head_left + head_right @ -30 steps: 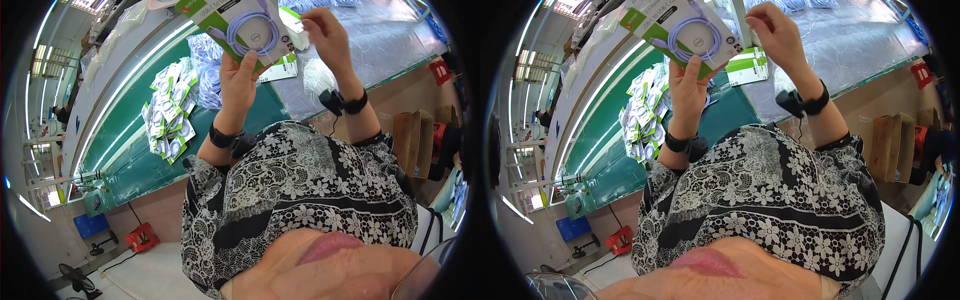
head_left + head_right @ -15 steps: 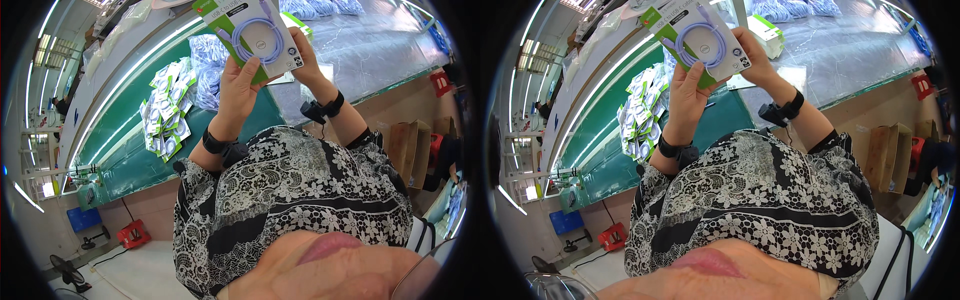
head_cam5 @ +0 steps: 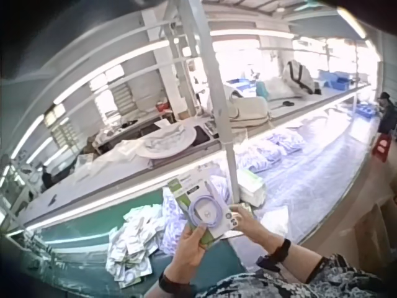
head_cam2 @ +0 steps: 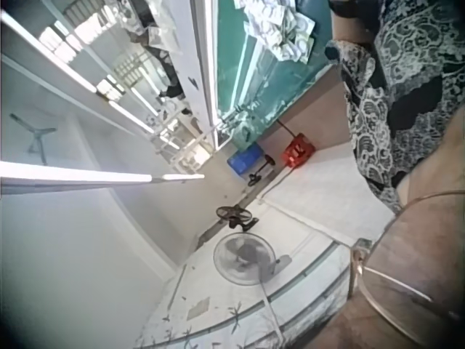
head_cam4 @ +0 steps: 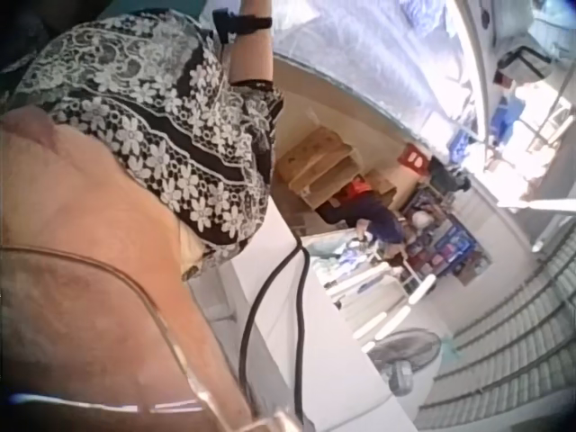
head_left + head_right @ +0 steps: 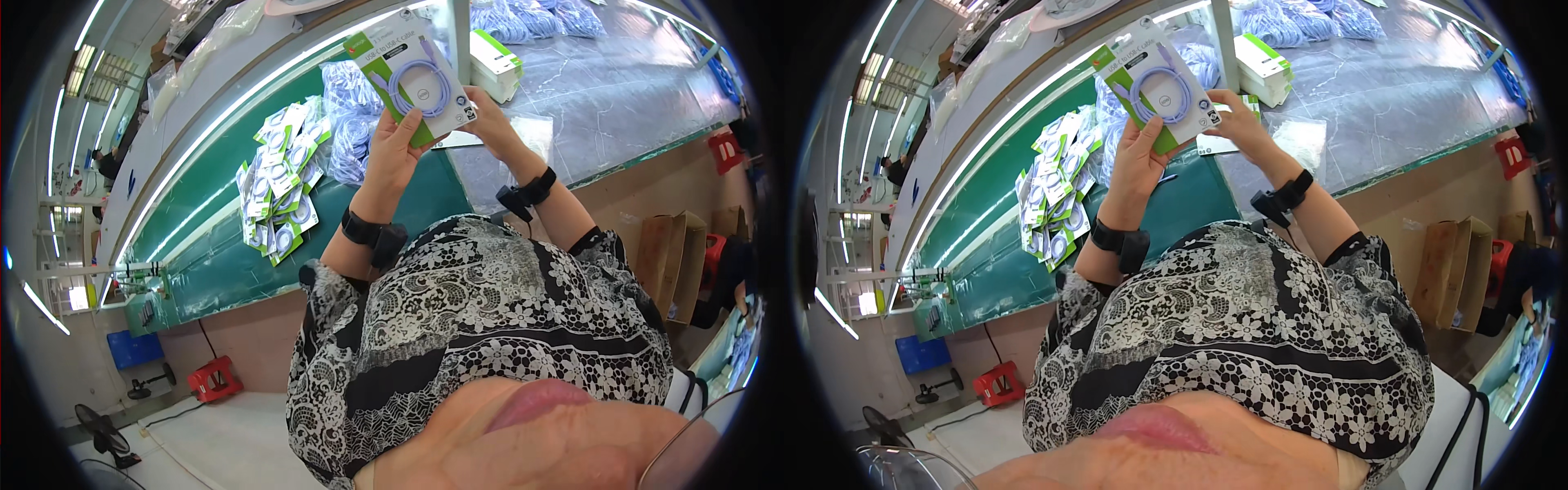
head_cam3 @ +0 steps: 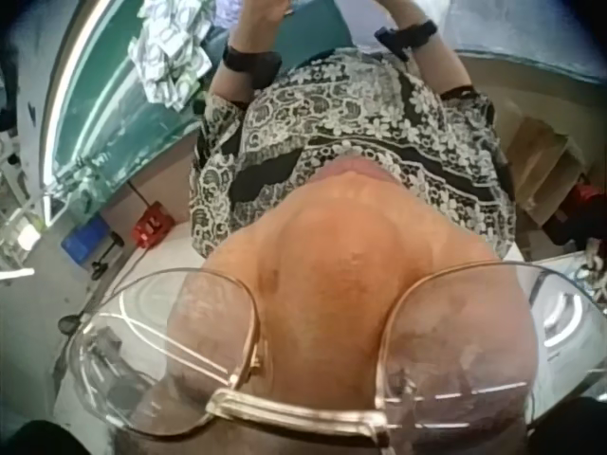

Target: Packaging electronic cables and inserts into plastic retail containers.

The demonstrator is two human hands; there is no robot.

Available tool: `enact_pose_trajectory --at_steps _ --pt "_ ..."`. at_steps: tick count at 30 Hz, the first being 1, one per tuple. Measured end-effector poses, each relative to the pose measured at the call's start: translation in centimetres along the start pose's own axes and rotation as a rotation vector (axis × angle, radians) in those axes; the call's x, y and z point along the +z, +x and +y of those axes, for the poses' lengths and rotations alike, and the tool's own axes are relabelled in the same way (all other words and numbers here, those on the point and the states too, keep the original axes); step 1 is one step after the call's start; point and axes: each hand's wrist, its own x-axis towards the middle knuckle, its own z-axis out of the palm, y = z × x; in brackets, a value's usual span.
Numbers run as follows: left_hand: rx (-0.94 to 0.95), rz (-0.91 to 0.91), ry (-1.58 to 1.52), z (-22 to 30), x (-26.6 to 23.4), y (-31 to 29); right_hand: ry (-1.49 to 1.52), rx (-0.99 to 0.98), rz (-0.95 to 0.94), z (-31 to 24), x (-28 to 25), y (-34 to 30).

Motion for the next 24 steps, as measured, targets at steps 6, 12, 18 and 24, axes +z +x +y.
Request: enact_pose_trajectory --at_steps 6,12,18,24 --pt "-0.016 0.114 -0.045 -2.7 -4.3 -1.3 0.129 0.243 0.051 3.4 -2.8 -2.0" --pt "-0.119 0.068 0.085 -5.4 -5.6 -2.9 -0.214 -0.076 0.01 -1.9 -0.7 1.9" --pt "-0.166 0.054 -0.039 -7.4 -5.7 -3.1 -0.282 0.149 -0.248 -2.5 -2.6 2.2" --pt "-0.268 -0.012 0.007 -8.4 -7.2 -4.3 -0.158 0.416 -0.369 -2.3 -2.5 -0.4"
